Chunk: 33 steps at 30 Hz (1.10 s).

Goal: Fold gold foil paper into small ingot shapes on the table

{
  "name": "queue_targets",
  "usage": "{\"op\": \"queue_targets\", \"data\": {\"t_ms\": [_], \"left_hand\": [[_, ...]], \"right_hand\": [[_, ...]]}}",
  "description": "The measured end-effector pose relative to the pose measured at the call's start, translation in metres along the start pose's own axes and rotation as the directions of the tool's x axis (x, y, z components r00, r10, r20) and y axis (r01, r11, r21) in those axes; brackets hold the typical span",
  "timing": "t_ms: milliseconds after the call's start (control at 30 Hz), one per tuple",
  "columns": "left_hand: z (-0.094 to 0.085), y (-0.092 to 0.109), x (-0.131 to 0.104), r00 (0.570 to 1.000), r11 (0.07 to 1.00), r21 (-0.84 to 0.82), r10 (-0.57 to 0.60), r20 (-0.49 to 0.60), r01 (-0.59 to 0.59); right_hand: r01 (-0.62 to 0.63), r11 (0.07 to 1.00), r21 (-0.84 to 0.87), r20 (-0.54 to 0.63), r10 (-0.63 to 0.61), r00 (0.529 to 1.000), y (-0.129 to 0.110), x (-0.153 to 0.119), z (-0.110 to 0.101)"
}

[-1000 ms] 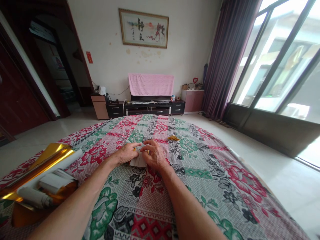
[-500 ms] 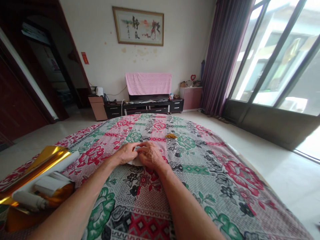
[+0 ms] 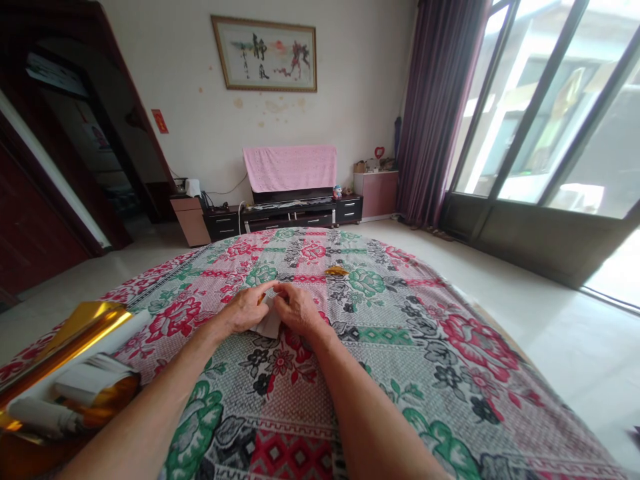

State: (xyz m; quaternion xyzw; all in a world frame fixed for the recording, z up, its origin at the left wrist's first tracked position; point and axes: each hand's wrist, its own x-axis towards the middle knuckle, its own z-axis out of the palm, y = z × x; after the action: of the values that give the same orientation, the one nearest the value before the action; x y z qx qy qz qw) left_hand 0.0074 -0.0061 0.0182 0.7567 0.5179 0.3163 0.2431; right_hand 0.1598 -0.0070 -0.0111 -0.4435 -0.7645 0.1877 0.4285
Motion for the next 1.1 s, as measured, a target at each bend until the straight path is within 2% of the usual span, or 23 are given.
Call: {"op": "queue_targets", "data": {"t_ms": [100,200,267,333,467,567,633,733,1100], "left_hand": [[-0.001,0.006,-0.002,0.998,0.989,0.148,0.009,0.063,-0.018],[-0.002,0.01,-0.003,0.996,0.975,0.218,0.01,0.089,-0.029],[-0.005,0.01,-0.003,0.997,0.966,0.257,-0.014,0.075,-0.006],[-0.01,0.008,-0.002,0.998,0.96,0.276,-0.056,0.015,0.05],[-0.018,-0.004,-0.001,0.986,0.982,0.117,-0.135,-0.1,0.146],[-0.017,-0.019,-0.002,0.988,0.988,-0.035,-0.152,0.003,0.152],[-0.013,-0.026,-0.003,0.989,0.987,-0.079,-0.133,0.065,0.138],[-0.008,-0.03,-0.005,0.992,0.992,-0.087,-0.078,0.098,0.087],[-0.005,-0.017,-0.008,0.991,0.995,0.076,0.057,0.123,-0.066]], "right_hand": [[-0.056,0.996,0.073,0.002,0.056,0.998,0.002,0.002,0.0],[-0.088,0.992,0.088,0.026,0.086,0.996,0.003,0.003,-0.001],[-0.093,0.994,0.054,0.042,0.09,0.995,0.003,0.003,-0.001],[-0.085,0.996,0.003,0.056,0.084,0.995,0.003,0.003,-0.001],[-0.065,0.995,-0.072,0.081,0.071,0.994,0.001,0.004,-0.002],[-0.038,0.994,-0.101,0.091,0.047,0.995,0.0,0.005,-0.004],[-0.021,0.993,-0.115,0.108,0.034,0.994,-0.001,0.005,-0.005],[-0.009,0.99,-0.143,0.117,0.026,0.993,-0.003,0.005,-0.006],[0.03,0.983,-0.184,0.06,-0.019,0.998,-0.002,0.003,-0.002]]}}
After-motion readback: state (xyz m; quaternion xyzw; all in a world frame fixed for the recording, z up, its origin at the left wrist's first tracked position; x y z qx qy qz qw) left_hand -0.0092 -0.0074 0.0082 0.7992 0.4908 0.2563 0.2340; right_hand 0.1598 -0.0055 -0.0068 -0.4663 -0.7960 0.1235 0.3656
